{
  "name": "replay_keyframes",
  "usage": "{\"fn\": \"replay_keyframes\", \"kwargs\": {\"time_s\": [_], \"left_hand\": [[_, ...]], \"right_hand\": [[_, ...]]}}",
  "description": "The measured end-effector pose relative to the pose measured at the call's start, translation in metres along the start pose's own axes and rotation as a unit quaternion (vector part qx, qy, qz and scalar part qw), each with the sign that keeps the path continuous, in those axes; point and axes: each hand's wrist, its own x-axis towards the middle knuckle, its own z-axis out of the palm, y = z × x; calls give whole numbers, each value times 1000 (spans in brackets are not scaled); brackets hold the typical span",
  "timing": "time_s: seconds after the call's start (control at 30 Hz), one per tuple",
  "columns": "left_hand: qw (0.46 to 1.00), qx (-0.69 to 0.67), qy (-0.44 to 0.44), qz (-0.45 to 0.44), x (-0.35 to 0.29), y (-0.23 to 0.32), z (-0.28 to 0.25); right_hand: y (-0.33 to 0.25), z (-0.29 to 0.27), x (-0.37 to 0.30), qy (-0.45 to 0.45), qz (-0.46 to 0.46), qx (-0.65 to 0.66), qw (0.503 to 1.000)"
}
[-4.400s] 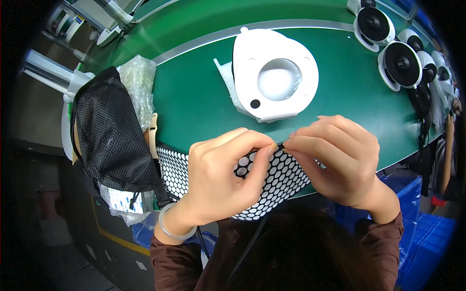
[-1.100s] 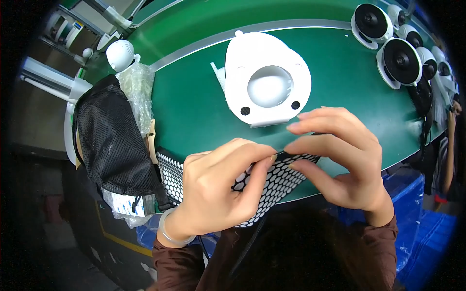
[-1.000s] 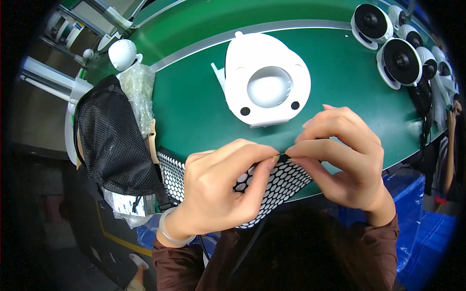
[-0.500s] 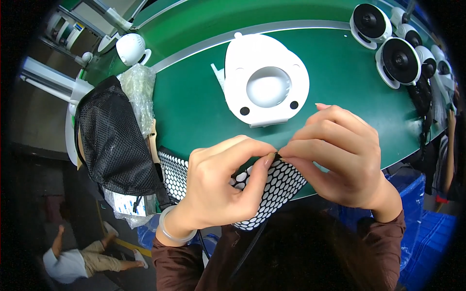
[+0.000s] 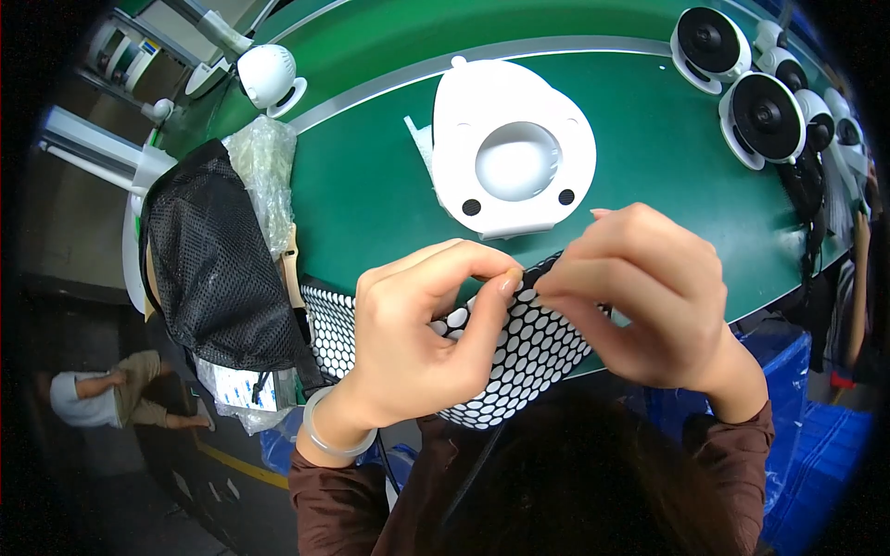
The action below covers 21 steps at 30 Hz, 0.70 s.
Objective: Assembling electronic components by applying adhesive feet to camera housings on an assembly line.
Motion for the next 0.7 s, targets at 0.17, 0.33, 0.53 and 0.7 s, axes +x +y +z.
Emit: {"fn": "replay_keyframes", "kwargs": {"time_s": [0.17,0.33,0.53,0.7], "left_hand": [[999,49,-7,14,2,2,-3],[997,61,-3,39,1,2,-2],[998,44,-14,53,1,-3,-2],[1000,12,-12,6,0,0,-2]], "right_hand": [[3,2,4,2,-2,11,1000],[5,4,4,13,17,45,999],[6,3,7,-19,36,65,997],[3,4,5,-2,30,52,998]]}}
